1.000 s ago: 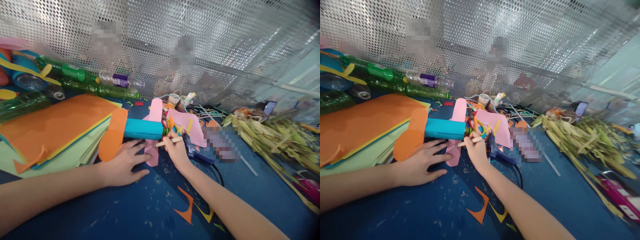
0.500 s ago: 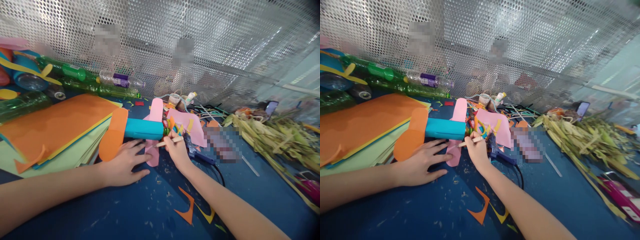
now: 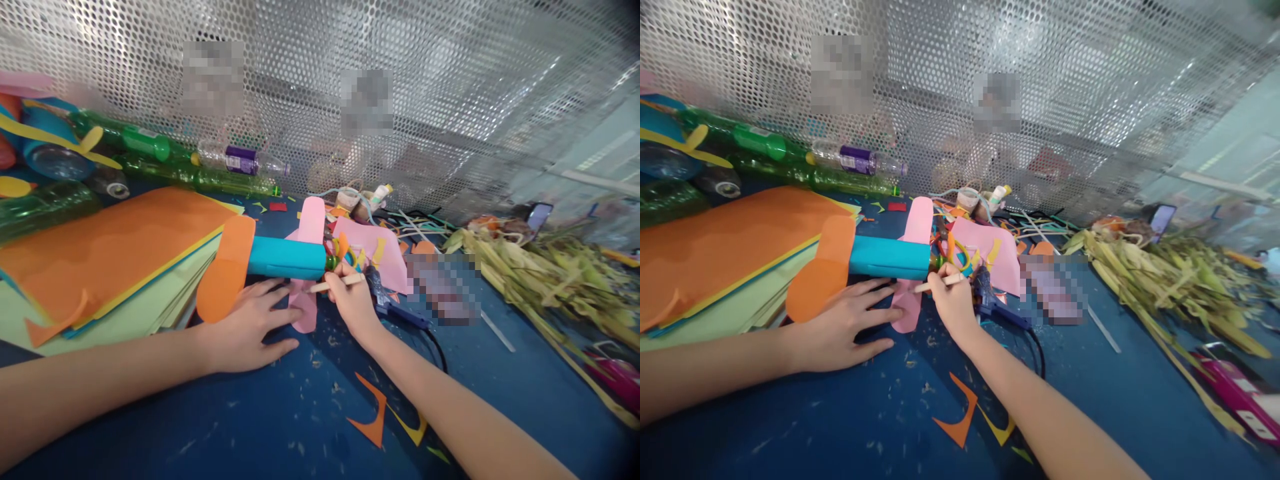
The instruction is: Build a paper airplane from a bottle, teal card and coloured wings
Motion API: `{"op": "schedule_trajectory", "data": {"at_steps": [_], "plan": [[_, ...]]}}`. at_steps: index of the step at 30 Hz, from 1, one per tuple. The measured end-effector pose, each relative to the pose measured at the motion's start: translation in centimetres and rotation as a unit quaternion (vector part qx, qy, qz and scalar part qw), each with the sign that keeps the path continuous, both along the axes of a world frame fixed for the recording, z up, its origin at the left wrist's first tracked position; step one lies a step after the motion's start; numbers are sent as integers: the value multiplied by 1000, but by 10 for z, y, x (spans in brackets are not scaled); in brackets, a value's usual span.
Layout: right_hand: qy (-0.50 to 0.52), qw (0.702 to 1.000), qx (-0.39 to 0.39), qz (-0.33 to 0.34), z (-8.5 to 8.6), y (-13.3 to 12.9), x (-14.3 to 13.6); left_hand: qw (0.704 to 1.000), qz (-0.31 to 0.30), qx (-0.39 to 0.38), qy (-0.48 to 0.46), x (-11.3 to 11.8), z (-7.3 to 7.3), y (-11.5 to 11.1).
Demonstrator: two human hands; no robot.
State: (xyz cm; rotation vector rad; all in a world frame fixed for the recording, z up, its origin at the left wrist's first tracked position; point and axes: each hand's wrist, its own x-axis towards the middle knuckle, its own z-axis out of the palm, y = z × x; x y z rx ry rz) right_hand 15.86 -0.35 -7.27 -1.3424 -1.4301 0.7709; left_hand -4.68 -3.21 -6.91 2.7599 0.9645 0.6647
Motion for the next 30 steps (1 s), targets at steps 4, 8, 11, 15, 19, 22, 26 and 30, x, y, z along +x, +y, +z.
{"op": "schedule_trajectory", "data": {"at_steps": [4, 8, 11, 15, 19, 22, 26, 30], "plan": [[-2, 1000, 0, 0, 1, -1, -1, 1000, 2, 0, -2, 0, 0, -1], [0, 1000, 3, 2, 2, -1, -1, 1000, 1, -6, -1, -1, 1, -1], [-2, 1000, 2, 12, 2, -1, 0, 1000, 0, -5, 2, 0, 1, -1], [-2, 1000, -3, 15, 2, -1, -1, 1000, 5, -6, 0, 0, 1, -1], [1, 1000, -8, 19, 2, -1, -1, 1000, 1, -4, 3, 0, 2, -2], [-4, 1000, -12, 17, 1, -1, 0, 1000, 4, -3, 5, 0, 1, -2], [-3, 1000, -8, 20, 1, -1, 0, 1000, 4, -2, 0, 0, 0, -1], [-4, 1000, -3, 18, 1, -1, -1, 1000, -2, -3, -7, 0, 0, -1]]}}
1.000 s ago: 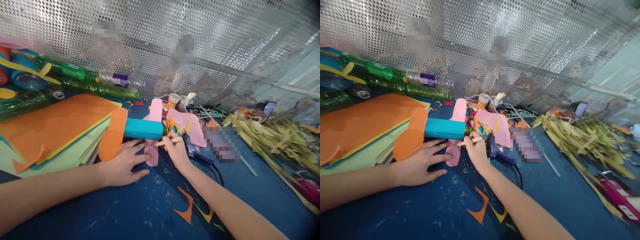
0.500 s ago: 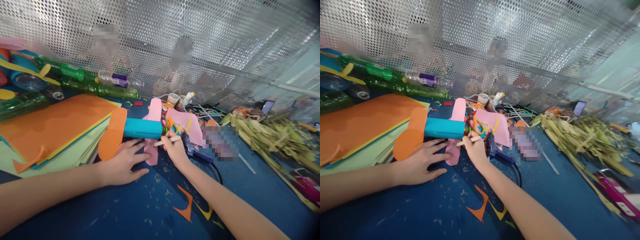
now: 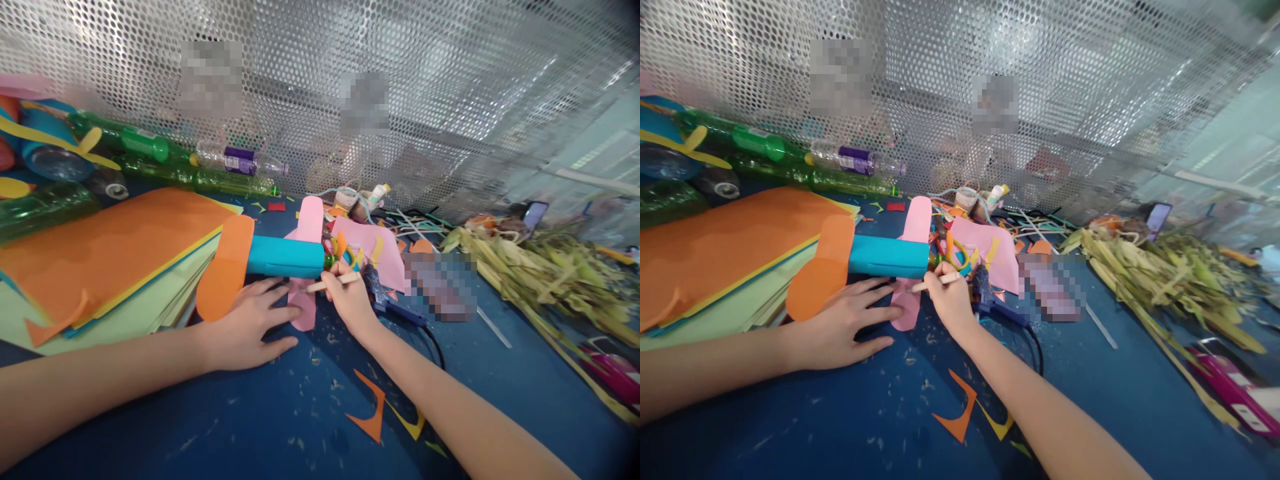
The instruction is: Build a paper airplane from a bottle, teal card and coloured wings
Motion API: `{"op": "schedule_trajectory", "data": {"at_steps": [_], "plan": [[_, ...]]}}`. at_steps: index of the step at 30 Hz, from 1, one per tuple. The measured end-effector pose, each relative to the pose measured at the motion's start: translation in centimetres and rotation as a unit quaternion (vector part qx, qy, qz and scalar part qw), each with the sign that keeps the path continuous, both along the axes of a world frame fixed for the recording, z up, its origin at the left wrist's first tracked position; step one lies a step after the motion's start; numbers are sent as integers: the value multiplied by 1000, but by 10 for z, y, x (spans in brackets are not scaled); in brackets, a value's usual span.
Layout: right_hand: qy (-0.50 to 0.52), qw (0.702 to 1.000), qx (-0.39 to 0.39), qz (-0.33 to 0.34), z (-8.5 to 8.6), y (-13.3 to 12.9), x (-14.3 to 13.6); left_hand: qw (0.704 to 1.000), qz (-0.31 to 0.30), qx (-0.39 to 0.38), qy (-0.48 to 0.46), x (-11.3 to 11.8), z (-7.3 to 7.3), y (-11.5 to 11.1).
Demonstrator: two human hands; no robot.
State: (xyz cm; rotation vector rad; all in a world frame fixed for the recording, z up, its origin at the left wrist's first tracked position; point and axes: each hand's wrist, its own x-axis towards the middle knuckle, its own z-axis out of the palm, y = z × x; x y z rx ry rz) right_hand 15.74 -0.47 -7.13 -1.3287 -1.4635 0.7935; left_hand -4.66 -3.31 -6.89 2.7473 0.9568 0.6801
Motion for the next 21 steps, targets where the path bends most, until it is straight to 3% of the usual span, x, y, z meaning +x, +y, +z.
{"op": "schedule_trajectory", "data": {"at_steps": [21], "plan": [[-3, 1000, 4, -5, -1, 0, 0, 1000, -2, 4, 1, -1, 1, 0]]}}
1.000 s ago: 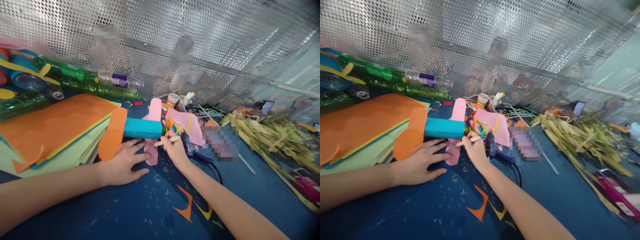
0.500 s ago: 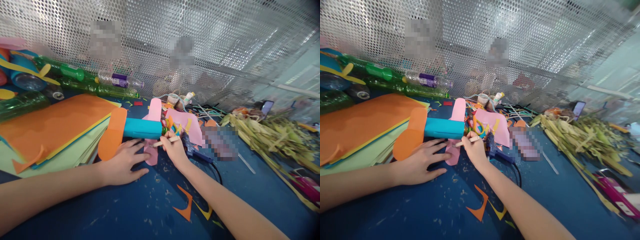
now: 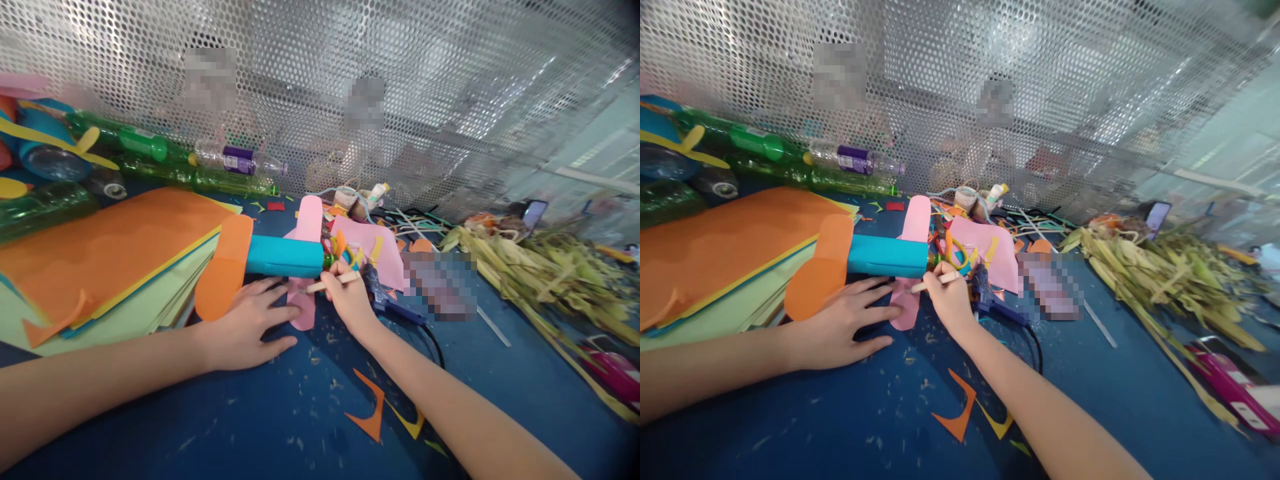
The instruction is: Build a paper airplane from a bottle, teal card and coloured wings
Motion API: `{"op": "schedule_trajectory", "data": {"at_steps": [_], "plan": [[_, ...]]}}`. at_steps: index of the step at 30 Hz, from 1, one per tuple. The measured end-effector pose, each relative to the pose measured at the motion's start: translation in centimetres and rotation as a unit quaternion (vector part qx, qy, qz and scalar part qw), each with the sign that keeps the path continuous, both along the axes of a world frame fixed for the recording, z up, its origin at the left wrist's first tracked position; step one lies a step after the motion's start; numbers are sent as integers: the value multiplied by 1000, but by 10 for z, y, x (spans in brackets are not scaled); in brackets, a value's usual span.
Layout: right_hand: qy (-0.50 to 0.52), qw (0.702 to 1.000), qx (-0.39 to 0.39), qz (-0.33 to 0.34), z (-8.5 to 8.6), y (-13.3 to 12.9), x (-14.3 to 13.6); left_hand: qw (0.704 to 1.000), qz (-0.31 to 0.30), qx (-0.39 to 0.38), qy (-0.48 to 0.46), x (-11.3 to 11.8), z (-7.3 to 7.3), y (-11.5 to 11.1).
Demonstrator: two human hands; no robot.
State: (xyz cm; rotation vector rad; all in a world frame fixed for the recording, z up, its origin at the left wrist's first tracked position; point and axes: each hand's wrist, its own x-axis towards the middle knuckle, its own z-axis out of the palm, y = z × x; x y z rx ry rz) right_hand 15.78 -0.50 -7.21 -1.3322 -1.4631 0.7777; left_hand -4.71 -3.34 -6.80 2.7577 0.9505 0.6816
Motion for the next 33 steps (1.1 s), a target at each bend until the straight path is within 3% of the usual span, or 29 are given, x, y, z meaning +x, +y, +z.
{"op": "schedule_trajectory", "data": {"at_steps": [33], "plan": [[3, 1000, -2, 3, -1, 1, 1, 1000, 0, 18, 13, -1, -1, 1]]}}
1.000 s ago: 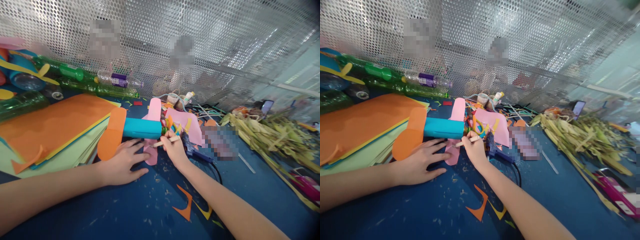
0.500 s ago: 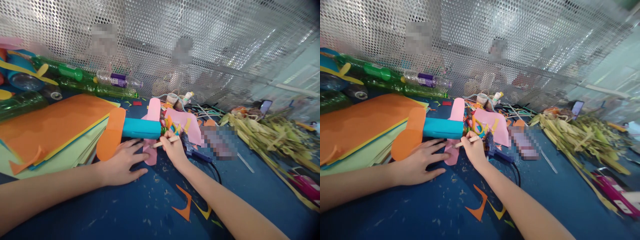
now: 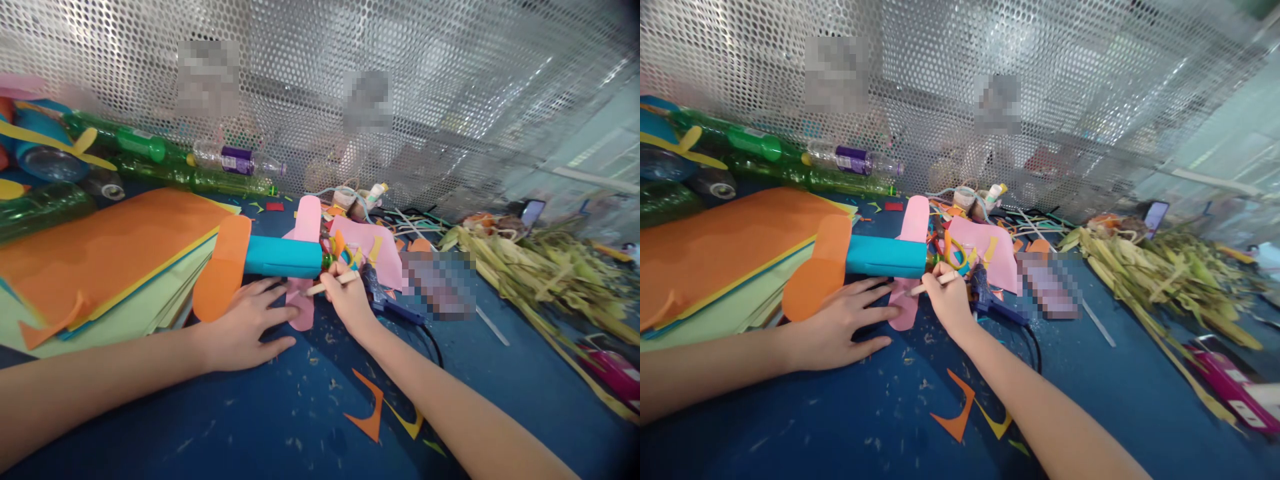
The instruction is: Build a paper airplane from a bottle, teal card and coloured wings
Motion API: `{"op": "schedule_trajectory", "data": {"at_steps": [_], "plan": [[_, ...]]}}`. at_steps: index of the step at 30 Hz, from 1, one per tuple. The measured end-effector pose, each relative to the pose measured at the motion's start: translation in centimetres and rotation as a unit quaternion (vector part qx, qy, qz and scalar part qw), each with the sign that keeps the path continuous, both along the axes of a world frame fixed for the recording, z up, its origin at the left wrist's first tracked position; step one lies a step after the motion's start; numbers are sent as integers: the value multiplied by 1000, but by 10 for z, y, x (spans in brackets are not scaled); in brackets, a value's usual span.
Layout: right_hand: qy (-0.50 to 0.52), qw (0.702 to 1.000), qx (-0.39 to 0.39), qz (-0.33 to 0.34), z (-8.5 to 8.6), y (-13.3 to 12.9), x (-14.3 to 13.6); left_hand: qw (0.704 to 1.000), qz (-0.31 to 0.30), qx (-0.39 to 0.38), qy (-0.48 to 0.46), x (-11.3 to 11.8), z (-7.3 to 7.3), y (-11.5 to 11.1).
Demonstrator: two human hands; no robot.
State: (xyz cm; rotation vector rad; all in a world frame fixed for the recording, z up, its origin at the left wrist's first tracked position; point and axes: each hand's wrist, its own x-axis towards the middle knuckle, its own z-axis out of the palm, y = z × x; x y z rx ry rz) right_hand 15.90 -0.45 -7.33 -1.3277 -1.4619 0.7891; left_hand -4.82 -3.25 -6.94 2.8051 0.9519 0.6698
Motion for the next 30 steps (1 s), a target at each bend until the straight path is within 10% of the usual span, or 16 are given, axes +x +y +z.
{"op": "schedule_trajectory", "data": {"at_steps": [30], "plan": [[4, 1000, 13, -9, -4, 1, 2, 1000, 2, -7, -4, 1, -1, 0]]}}
